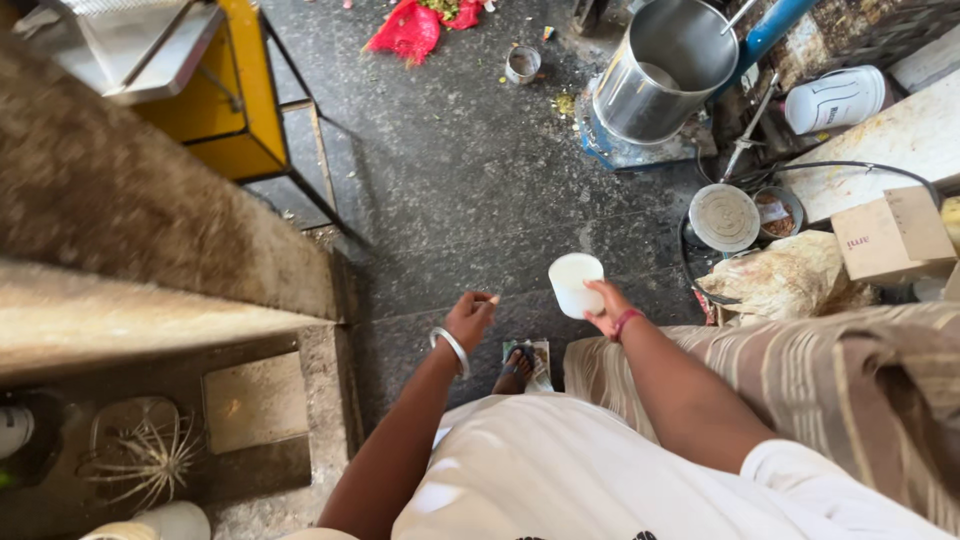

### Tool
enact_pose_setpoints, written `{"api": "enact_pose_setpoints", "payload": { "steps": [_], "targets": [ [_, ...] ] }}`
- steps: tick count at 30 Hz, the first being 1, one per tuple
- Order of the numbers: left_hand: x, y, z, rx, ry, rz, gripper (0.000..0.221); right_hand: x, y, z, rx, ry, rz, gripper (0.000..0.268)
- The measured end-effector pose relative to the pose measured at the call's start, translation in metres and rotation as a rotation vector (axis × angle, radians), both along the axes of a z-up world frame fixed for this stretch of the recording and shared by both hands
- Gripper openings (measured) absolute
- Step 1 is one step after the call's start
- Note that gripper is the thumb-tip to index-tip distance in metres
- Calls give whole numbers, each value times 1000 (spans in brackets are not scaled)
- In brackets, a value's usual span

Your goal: The person fills a white cup with water from a tap, carries it across the room, and pours the water into a large metal mixing container, repeating this action and stirring the contents with their hand.

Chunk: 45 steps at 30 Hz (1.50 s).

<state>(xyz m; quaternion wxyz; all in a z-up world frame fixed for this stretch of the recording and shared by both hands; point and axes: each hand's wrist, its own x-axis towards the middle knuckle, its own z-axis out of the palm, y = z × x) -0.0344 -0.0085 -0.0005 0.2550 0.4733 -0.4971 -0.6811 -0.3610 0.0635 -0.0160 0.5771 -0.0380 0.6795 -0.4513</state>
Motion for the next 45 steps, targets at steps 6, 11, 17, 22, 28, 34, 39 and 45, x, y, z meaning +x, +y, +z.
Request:
{"api": "enact_pose_setpoints", "payload": {
  "steps": [6, 11, 17, 22, 28, 34, 39, 45],
  "targets": [
    [-62, -44, -1, 115, 13, -44, 42, -53, -98, -12, -49, -131, -38, 62],
    [-83, -121, -34, 226, 116, 69, 37, -98, -146, -25, -34, -207, -80, 68],
    [-143, -264, -68, -2, 70, -9, 35, -174, -170, -7, -43, -230, -197, 68],
    [-264, -391, -34, -230, -124, -257, 37, -246, -201, 23, -2, -51, -326, 62],
    [-396, -482, 47, -264, 114, -420, 37, -322, -270, 66, 45, 169, -415, 68],
    [-464, -501, 41, -82, 142, -373, 38, -392, -357, 61, 25, 159, -441, 67],
    [-523, -513, -15, 71, 102, -253, 36, -495, -446, -23, -3, 166, -411, 66],
    [-619, -540, -114, 149, 48, -79, 32, -615, -554, -134, 55, 278, -360, 78]
  ]
}}
